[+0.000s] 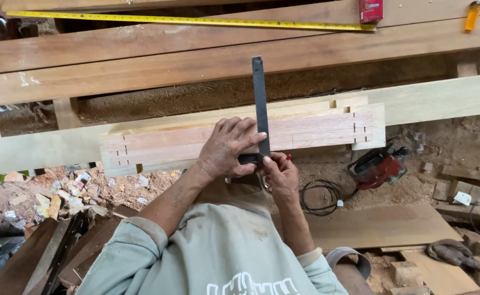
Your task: The person uses a try square and a red pencil to mark multiple perpendicular lines on a long wooden plank. They repeatedly reposition the square along the plank to create evenly spaced marks for joinery.
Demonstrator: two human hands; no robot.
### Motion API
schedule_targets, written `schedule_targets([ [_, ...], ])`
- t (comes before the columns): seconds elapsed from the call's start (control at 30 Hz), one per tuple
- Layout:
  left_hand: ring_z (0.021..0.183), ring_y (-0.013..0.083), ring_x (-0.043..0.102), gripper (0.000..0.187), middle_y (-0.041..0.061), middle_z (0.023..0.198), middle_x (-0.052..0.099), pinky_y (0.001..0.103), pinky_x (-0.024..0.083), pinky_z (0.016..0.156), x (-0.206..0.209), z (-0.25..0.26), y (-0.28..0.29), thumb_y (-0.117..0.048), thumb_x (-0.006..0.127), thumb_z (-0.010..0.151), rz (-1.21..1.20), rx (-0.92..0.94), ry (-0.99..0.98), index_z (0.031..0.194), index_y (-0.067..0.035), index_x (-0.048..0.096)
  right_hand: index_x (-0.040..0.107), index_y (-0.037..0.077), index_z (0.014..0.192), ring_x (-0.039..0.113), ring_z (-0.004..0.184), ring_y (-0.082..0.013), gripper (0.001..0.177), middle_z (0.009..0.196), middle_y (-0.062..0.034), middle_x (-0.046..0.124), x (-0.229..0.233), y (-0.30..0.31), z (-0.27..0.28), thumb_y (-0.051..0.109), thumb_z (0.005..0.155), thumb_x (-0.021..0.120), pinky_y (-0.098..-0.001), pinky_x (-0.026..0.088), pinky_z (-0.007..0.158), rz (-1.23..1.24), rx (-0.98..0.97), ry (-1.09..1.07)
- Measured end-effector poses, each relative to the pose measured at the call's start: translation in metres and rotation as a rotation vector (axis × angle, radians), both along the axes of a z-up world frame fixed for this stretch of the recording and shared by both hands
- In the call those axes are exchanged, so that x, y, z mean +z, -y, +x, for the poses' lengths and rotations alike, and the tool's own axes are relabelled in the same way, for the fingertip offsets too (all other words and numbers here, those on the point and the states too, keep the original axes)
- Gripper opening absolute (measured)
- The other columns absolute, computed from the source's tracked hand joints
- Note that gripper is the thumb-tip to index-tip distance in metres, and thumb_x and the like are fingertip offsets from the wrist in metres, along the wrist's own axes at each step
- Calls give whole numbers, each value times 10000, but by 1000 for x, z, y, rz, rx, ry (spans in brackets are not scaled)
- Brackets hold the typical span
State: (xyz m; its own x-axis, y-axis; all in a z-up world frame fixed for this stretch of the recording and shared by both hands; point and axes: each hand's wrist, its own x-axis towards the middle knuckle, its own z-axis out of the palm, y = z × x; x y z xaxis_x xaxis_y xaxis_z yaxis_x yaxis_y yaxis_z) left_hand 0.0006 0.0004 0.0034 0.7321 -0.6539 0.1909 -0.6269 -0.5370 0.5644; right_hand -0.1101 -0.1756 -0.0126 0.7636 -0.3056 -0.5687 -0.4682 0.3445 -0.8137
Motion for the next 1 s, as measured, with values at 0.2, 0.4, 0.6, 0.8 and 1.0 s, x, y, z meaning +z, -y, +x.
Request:
schedule_targets([
  [0.2,1252,309,467,871,72,1433,481,524,339,1091,1,0,0,-512,832,592,-14,6,2,1411,-337,592,714,13,1079,660,566,-140,174,706,-109,668,8,-1,2,123,947,738,-157,404,438,-24,-3,20],
  [0.4,1257,305,467,875,63,1442,486,522,338,1095,2,0,0,-518,835,587,-20,11,-8,1410,-341,600,727,22,1061,656,568,-135,162,687,-96,659,16,1,3,125,937,743,-167,403,464,-27,7,6],
  [0.6,1261,305,463,853,65,1439,489,518,336,1092,3,1,-1,-516,835,592,-30,8,-16,1394,-331,614,735,16,1048,652,569,-130,150,678,-90,655,13,5,2,116,935,738,-167,401,472,-43,27,-6],
  [0.8,1269,307,454,865,71,1440,492,525,330,1098,1,1,0,-518,825,600,-9,1,-20,1413,-327,600,734,18,1051,651,560,-126,154,664,-92,655,12,7,4,109,927,743,-155,389,467,-35,34,-9],
  [1.0,1265,311,461,843,72,1423,504,521,336,1093,-1,1,1,-521,819,602,-26,14,3,1396,-321,617,733,12,1050,660,571,-135,150,682,-104,667,15,7,7,100,928,743,-155,392,461,-35,46,0],
])
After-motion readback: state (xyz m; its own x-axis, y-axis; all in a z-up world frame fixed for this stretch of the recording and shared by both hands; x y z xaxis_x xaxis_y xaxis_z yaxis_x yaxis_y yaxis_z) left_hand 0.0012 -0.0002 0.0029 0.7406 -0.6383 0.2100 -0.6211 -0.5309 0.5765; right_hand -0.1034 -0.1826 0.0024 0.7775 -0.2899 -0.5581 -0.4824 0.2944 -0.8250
